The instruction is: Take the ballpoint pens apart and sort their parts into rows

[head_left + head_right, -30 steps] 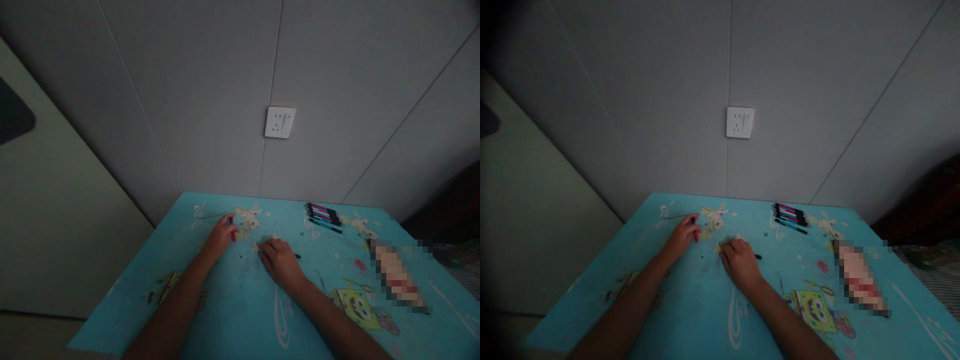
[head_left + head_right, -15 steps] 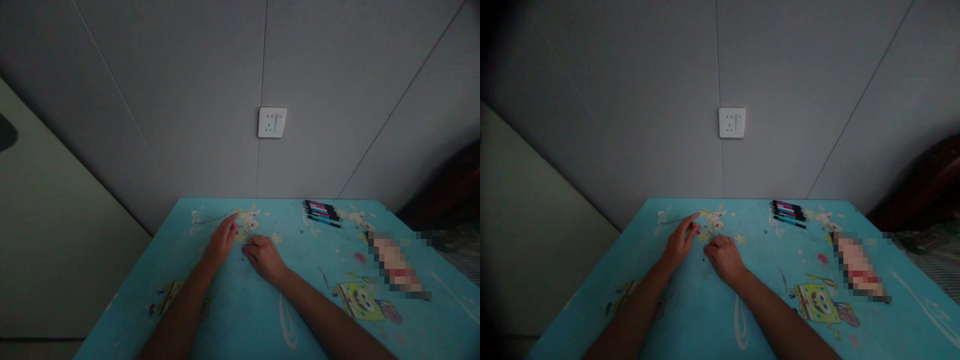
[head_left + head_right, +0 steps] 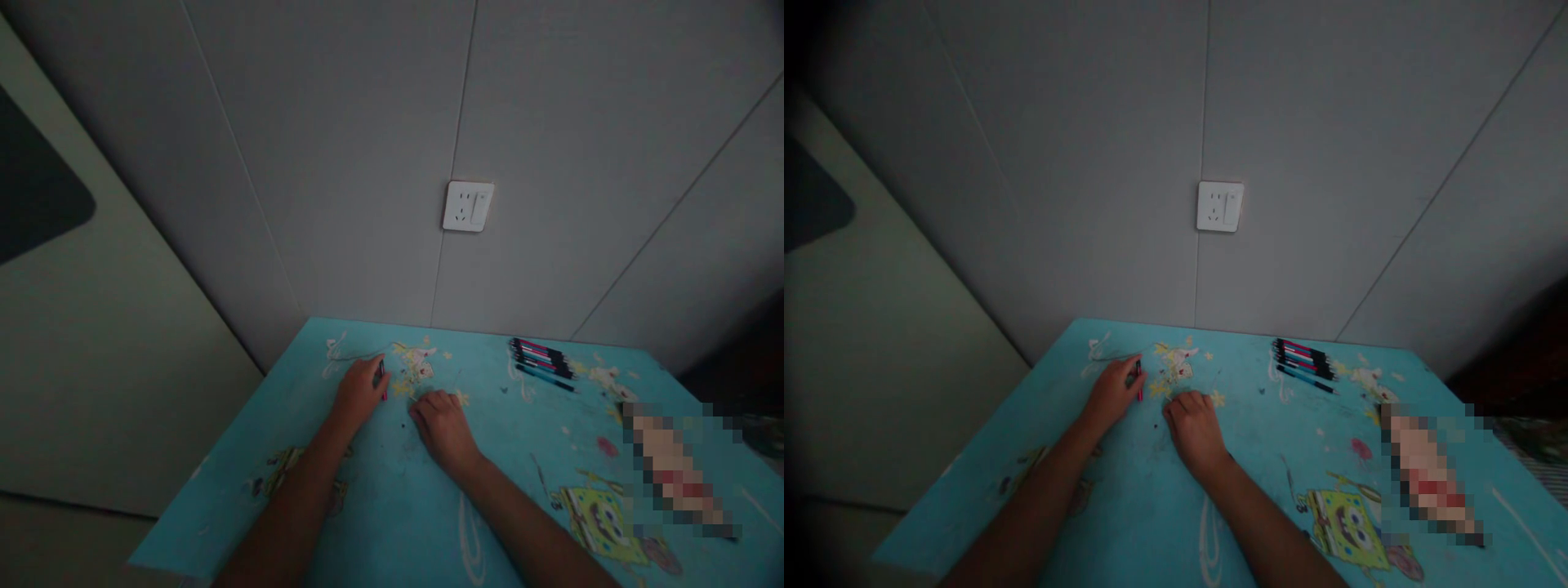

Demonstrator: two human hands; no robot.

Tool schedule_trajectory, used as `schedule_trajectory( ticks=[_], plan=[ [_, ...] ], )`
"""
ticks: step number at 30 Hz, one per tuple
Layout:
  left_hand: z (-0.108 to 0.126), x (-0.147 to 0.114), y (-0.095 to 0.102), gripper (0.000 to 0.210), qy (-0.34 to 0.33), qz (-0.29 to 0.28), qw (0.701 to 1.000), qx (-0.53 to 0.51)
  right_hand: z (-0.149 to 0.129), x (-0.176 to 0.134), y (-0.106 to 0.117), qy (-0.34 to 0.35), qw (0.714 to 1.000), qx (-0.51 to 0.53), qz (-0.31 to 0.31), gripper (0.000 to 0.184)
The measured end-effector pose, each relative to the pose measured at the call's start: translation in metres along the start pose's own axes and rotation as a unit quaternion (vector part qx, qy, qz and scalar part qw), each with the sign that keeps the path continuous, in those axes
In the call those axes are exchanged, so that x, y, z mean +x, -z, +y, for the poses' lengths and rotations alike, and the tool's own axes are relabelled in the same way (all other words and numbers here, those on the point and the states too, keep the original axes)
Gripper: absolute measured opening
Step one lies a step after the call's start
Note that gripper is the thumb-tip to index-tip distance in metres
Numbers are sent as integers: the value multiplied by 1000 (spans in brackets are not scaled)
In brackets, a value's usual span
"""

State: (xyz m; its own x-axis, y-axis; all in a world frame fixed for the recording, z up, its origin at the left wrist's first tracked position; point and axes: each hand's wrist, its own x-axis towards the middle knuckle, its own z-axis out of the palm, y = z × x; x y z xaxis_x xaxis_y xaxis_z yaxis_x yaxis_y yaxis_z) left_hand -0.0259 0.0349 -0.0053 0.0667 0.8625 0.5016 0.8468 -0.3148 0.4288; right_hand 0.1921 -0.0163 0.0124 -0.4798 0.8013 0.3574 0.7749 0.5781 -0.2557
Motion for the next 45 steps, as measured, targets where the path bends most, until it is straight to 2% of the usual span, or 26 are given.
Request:
schedule_trajectory(
  ticks=[6, 9, 13, 16, 18, 21, 24, 28, 31, 38, 42, 45],
  plan=[
    [-2, 2, 2, 38, -7, -17, 1000, 24, 1, 5, 4, -3, 1000, 11, 12, 18],
    [-5, 2, 2, 32, -6, -23, 999, 23, 1, 25, 0, -36, 999, -7, 15, 19],
    [-11, 1, 3, 26, -3, -28, 999, 28, -4, 63, -15, -84, 996, -17, 7, 20],
    [-15, 2, 5, 22, -2, -29, 999, 32, -8, 84, -25, -91, 996, -13, 5, 21],
    [-17, 3, 6, 20, -2, -29, 999, 34, -8, 87, -25, -88, 996, -10, 2, 23],
    [-20, 4, 8, 20, 1, -26, 999, 33, 1, 72, -13, -62, 998, 6, -6, 30],
    [-20, 4, 8, 20, 4, -20, 999, 31, 22, 34, 10, -32, 998, 52, -15, 27],
    [-16, 3, 8, 22, 12, -12, 999, 34, 53, -25, 34, -58, 994, 95, -21, 28],
    [-11, 1, 8, 23, 16, -8, 999, 41, 61, -50, 38, -86, 992, 91, -24, 27],
    [4, 0, 11, 21, 1, -5, 998, 59, 35, -50, 33, -71, 995, 15, -68, 19],
    [27, -4, 10, 21, -57, -16, 998, 18, 31, -50, 32, -70, 994, -13, -86, 18],
    [51, -11, 6, 22, -113, -56, 992, -18, 34, -51, 32, -86, 993, -22, -82, 16]
  ],
)
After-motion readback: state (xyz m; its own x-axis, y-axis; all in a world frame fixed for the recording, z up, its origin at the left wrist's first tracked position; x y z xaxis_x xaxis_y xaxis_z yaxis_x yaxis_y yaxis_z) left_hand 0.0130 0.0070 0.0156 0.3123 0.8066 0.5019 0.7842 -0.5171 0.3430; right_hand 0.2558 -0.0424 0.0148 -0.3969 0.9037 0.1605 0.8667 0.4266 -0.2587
